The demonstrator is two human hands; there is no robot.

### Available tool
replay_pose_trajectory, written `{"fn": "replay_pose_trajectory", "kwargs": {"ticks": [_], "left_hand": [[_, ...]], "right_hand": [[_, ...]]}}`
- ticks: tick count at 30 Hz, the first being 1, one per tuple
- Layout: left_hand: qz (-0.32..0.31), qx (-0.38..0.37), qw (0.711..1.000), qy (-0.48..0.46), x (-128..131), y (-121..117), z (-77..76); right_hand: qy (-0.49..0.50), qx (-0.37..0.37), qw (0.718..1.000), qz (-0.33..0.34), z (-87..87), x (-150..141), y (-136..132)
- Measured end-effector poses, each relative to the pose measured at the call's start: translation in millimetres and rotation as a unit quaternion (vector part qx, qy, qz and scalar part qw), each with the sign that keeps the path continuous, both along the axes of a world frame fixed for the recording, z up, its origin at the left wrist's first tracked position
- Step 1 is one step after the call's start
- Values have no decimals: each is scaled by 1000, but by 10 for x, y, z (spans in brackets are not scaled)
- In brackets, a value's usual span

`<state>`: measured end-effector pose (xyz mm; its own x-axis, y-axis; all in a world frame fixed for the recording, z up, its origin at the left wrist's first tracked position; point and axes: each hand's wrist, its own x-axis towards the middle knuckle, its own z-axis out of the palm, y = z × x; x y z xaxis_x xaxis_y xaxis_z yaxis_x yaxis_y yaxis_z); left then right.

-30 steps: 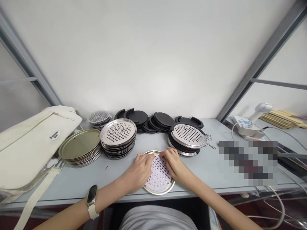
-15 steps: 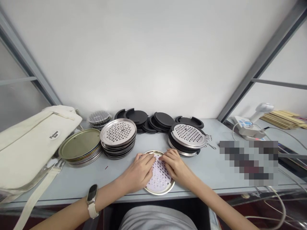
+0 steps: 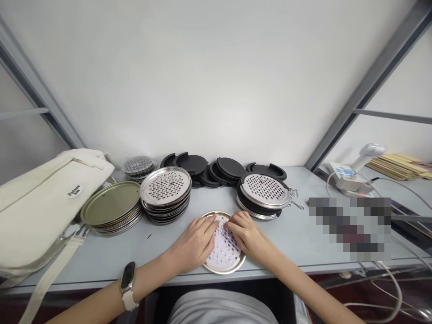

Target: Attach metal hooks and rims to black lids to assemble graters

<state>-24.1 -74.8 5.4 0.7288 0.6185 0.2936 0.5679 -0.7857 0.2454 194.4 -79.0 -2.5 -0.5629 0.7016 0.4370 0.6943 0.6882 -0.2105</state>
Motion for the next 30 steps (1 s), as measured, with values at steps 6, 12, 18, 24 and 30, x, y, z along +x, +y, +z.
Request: {"fn": "replay_pose_trajectory", "kwargs": {"ticks": [6,12,18,24,30], "left_hand": [[12,-16,1000,-4,-10,-7,-32],[14,-35,999,-24,-7,2,-29],[22,-53,998,-39,-25,12,-59],[22,-56,995,-82,-46,11,-52],[64,-93,979,-170,-97,64,104]], "right_hand": [[-15,-16,1000,-8,6,7,-11],[-13,-10,1000,-11,-2,6,-9],[10,21,1000,-10,-4,3,3],[16,24,999,-39,-19,14,13],[21,20,998,-60,-35,26,18]]}}
